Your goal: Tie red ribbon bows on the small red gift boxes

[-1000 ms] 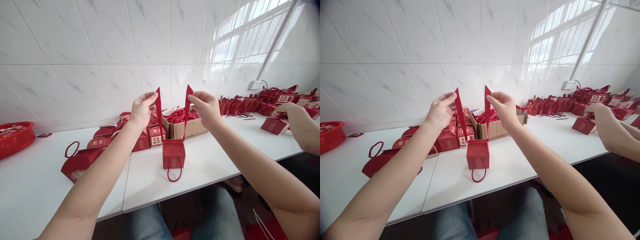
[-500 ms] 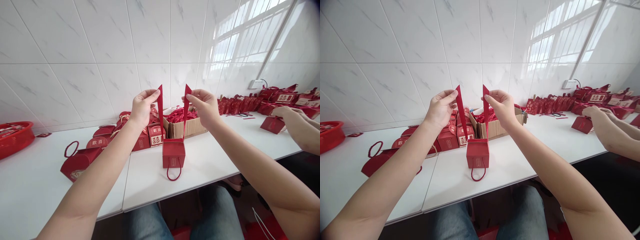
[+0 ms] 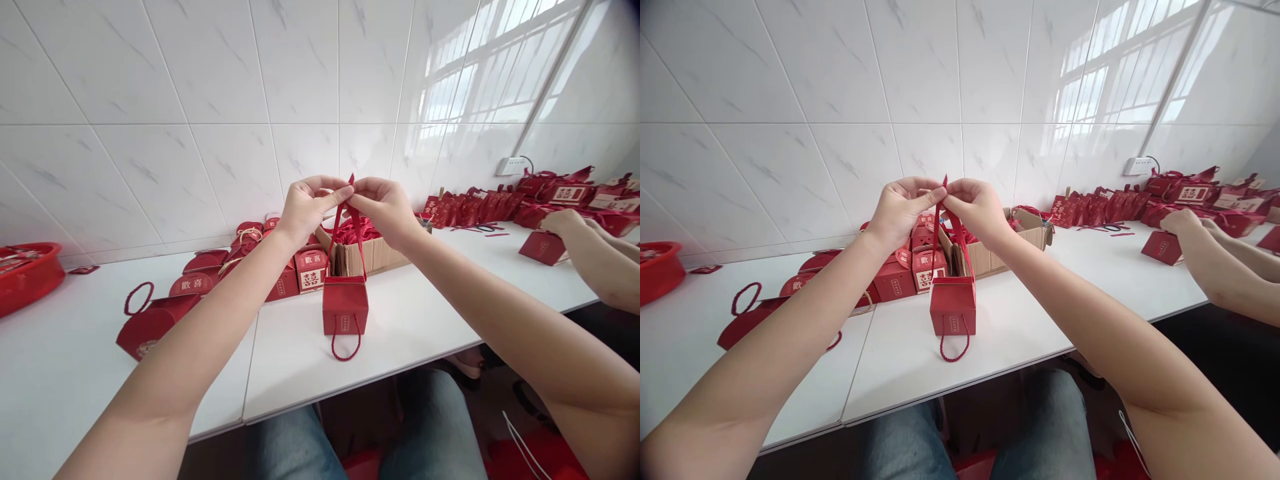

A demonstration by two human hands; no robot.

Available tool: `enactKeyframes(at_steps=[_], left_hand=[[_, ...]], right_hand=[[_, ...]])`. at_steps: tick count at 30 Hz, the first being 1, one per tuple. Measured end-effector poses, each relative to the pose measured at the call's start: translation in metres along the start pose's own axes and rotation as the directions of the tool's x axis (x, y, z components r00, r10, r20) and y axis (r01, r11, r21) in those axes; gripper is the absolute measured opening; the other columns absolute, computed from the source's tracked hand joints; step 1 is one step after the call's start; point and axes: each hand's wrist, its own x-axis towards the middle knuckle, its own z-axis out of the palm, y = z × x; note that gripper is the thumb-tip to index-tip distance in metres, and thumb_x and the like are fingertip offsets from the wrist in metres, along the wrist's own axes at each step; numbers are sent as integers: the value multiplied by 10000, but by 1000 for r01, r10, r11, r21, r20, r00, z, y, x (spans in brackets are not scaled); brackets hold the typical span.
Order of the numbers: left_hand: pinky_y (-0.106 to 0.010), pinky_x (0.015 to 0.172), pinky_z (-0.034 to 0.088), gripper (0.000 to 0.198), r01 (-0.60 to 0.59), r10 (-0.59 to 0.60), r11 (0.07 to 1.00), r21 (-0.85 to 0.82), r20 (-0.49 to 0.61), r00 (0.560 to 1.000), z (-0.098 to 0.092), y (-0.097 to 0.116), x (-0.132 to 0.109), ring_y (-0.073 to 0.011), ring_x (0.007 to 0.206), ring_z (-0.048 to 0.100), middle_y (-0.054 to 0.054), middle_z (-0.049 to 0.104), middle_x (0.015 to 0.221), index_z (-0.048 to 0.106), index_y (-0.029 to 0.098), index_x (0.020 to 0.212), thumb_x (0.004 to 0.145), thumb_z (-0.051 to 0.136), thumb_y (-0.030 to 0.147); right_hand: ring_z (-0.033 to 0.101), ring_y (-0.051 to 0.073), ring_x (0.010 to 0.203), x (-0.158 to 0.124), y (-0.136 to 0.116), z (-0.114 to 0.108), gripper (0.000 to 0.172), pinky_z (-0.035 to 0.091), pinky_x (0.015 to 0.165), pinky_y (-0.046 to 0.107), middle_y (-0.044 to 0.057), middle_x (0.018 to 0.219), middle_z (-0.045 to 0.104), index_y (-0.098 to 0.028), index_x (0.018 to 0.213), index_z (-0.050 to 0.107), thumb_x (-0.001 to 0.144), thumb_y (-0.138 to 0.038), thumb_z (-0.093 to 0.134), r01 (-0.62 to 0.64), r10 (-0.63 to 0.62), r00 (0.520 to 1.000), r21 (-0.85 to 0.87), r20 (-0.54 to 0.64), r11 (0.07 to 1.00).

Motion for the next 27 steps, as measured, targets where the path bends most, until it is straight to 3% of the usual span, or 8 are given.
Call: enactKeyframes(at_steps=[5,10,13,16,20,23,27], left_hand=[[-299,707,501,142,-40,39,997,64,9,999,5,5,-2,-158,732,627,-19,660,723,704,179,682,615,829,174],[-259,649,465,280,-123,126,980,155,-14,992,2,8,-2,-153,755,596,-1,615,713,705,198,800,569,838,111],[-251,580,429,213,-175,174,954,242,26,984,0,8,-1,-122,660,555,-1,615,700,669,184,707,582,835,143],[-251,515,386,235,-154,148,949,276,43,988,0,9,-1,-100,564,500,4,591,630,620,172,612,567,851,183],[-250,507,385,308,-72,61,974,217,60,996,1,9,1,-102,551,501,10,570,585,584,170,564,514,884,216],[-249,487,368,327,72,-83,987,141,79,993,-1,11,3,-84,513,471,11,547,580,581,164,569,525,887,272],[-254,454,366,339,350,-358,933,78,126,925,-4,17,4,-66,461,424,18,517,573,584,161,602,549,879,319]], right_hand=[[586,118,628,0,2,-7,49,514,607,285,2,667,588,-179,731,634,765,-215,638,-31,10,984,112,178,993],[579,116,647,-2,5,-15,86,521,626,288,-8,703,565,-189,771,647,760,-274,662,-131,60,959,248,276,960],[577,106,653,-4,4,-15,162,511,603,259,-8,727,582,-185,791,659,745,-331,710,-132,62,953,224,297,966],[573,89,628,-5,4,-13,248,495,574,236,-15,725,616,-183,795,663,663,-348,793,-68,31,965,133,259,989],[593,93,611,-4,8,-10,288,505,565,240,-14,685,640,-171,768,676,610,-361,825,-16,-3,985,105,171,994],[628,111,648,-2,11,-11,288,532,596,251,8,714,677,-166,783,700,611,-359,827,-12,-7,987,114,161,993],[641,116,652,1,14,-14,265,540,593,246,13,707,690,-168,780,719,630,-364,817,-27,4,983,121,185,992]])
